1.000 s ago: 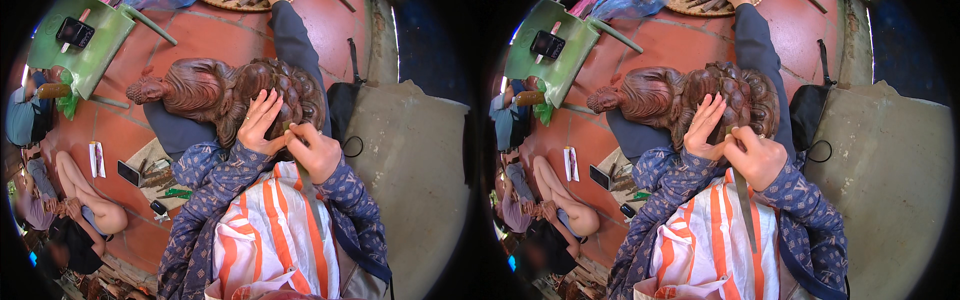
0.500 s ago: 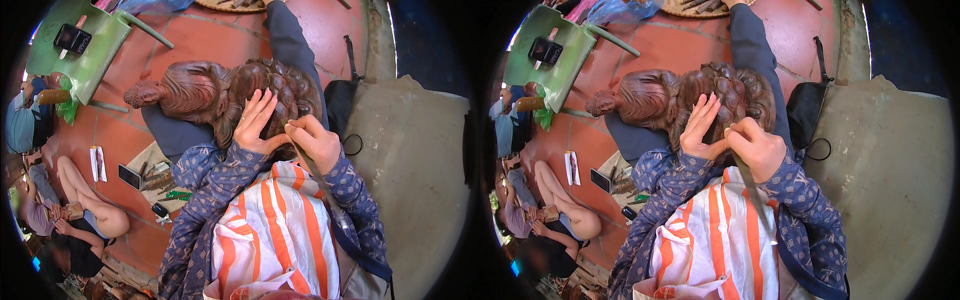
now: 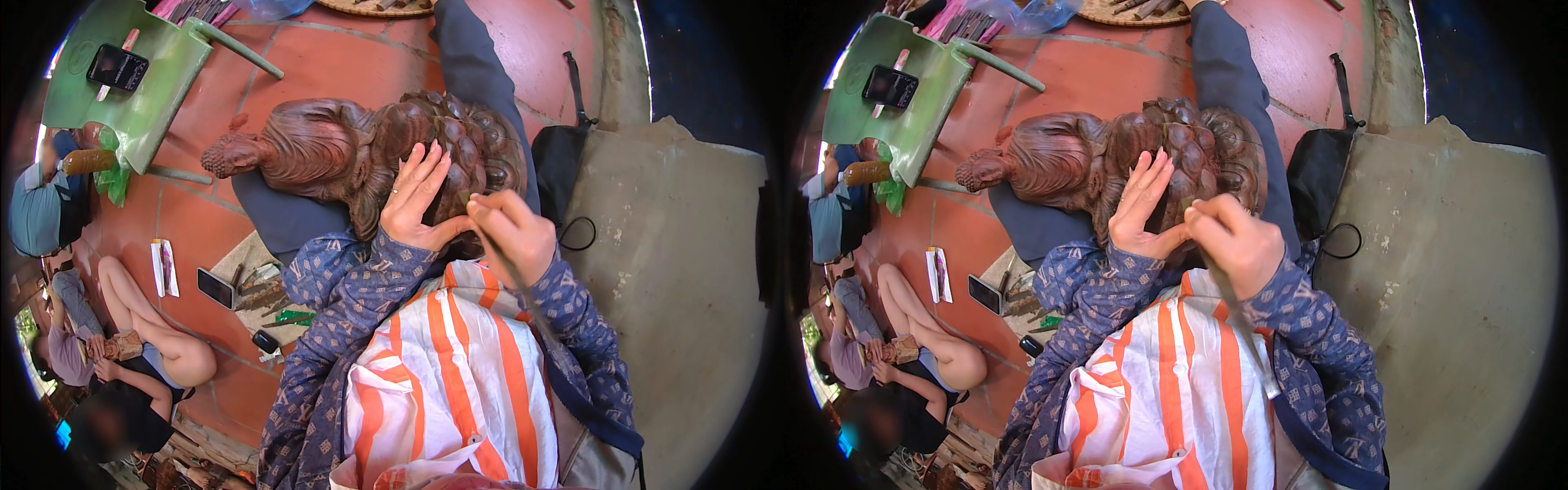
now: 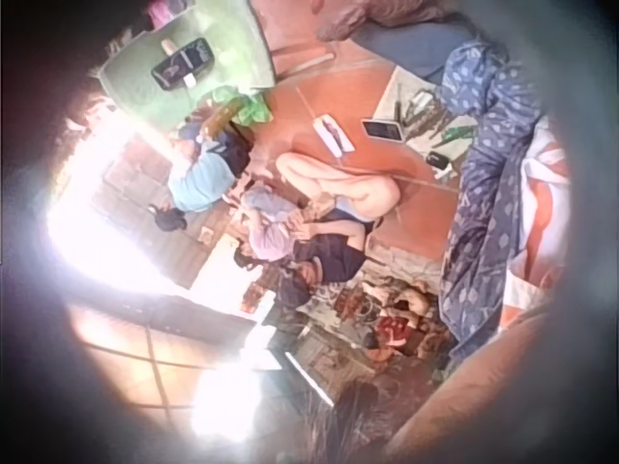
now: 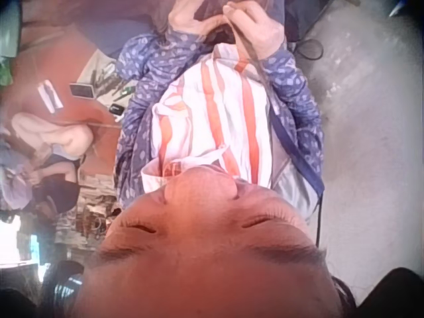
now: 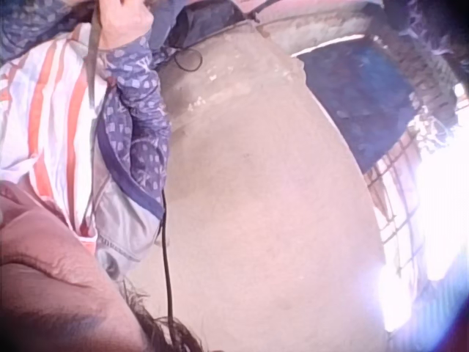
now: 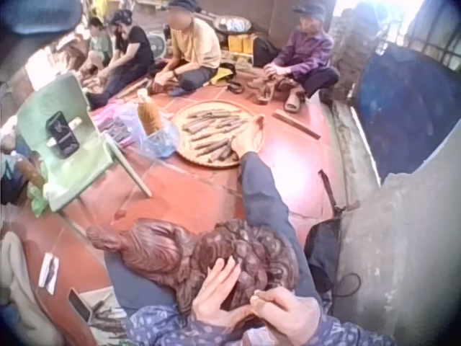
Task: The person carves a wooden figurine using a small knife and a metal file while seated on the floor. They hold the wood with one hand and use the tools to shape and smooth the surface, occasionally rotating the piece to access different areas.
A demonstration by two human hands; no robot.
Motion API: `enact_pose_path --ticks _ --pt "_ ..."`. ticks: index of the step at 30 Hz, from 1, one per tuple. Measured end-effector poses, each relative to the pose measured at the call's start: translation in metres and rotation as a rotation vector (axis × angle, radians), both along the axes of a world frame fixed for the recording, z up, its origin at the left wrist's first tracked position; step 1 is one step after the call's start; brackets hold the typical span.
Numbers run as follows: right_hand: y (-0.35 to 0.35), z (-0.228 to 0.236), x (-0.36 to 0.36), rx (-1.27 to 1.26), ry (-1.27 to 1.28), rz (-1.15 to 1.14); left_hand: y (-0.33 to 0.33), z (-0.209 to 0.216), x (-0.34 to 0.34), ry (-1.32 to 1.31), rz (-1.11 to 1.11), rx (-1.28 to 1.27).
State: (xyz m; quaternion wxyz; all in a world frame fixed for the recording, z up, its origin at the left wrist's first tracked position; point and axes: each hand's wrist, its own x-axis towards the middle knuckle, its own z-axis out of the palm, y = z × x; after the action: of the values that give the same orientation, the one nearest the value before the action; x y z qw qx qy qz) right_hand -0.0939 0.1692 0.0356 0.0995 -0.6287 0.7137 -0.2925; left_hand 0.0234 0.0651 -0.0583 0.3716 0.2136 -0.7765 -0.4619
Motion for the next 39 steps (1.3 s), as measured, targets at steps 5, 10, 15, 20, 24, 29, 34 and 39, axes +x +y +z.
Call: enact_pose_path --ticks 5,10,15,20,24,29,34,39 --pt "0.004 0.002 -0.003 0.028 -0.058 0.057 0.001 0.0 0.001 -0.01 -0.006 -0.009" --pt "0.008 -0.003 0.002 0.0 0.036 0.072 0.0 -0.001 0.001 -0.017 -0.006 0.002" --pt "0.0 0.004 -0.004 0.037 -0.045 0.035 0.0 0.001 0.0 0.008 0.003 0.009" --pt "0.001 0.004 -0.011 0.037 -0.108 0.045 0.0 0.003 0.002 -0.031 -0.019 -0.025" --pt "0.001 -0.004 -0.014 -0.007 -0.137 0.041 0.0 0.004 0.002 -0.024 -0.015 -0.009" --pt "0.004 -0.002 -0.019 0.028 -0.181 0.097 0.001 0.002 0.001 -0.03 0.001 0.007" --pt "0.0 -0.014 -0.016 -0.085 -0.138 0.023 0.002 0.003 0.002 -0.043 0.003 -0.002" --pt "0.004 -0.014 -0.022 -0.062 -0.21 0.081 0.001 0.003 0.001 -0.057 0.01 -0.016"
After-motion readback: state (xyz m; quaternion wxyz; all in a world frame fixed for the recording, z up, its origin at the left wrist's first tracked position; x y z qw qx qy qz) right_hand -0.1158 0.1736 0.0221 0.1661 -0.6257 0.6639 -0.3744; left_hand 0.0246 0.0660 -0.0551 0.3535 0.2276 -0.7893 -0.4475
